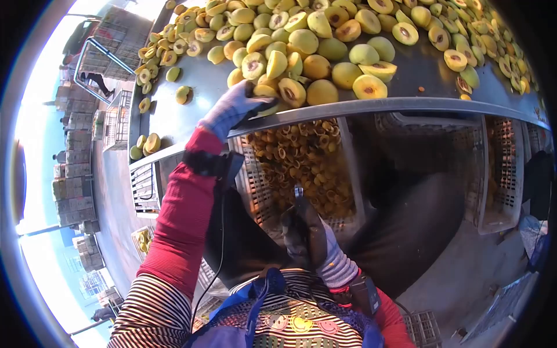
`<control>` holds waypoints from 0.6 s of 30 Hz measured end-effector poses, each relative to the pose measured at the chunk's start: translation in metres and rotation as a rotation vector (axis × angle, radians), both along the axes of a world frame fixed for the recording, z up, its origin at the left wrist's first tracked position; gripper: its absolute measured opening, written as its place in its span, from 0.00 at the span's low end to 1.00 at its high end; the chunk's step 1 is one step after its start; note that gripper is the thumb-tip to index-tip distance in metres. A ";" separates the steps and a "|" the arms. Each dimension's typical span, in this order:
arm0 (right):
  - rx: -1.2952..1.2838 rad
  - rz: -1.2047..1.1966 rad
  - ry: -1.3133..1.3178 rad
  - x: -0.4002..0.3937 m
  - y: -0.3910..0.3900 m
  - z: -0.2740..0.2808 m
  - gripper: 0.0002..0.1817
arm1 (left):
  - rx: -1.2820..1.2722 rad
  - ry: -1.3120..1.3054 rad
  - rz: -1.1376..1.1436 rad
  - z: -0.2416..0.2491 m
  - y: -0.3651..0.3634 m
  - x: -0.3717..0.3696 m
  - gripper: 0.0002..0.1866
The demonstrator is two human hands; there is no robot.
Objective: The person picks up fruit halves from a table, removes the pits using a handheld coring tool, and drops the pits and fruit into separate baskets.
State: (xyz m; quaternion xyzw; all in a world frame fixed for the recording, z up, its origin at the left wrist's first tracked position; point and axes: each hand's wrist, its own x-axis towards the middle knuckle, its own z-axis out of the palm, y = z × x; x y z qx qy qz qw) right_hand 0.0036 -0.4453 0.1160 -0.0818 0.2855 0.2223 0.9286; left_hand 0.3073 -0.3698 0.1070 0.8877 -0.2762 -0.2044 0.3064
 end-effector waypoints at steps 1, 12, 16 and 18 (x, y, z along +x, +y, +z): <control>-0.087 0.004 0.045 0.002 -0.004 0.003 0.28 | 0.040 0.134 0.061 0.014 0.005 -0.010 0.30; -2.056 -0.268 -0.901 0.004 0.004 0.017 0.17 | -0.620 0.259 0.268 0.058 0.030 -0.198 0.17; -2.056 -0.231 -0.944 -0.006 0.018 0.010 0.19 | -0.739 0.342 0.398 0.060 0.031 -0.217 0.19; -1.906 -0.317 -0.755 -0.011 0.028 0.005 0.19 | -0.738 0.250 0.409 0.061 0.030 -0.223 0.19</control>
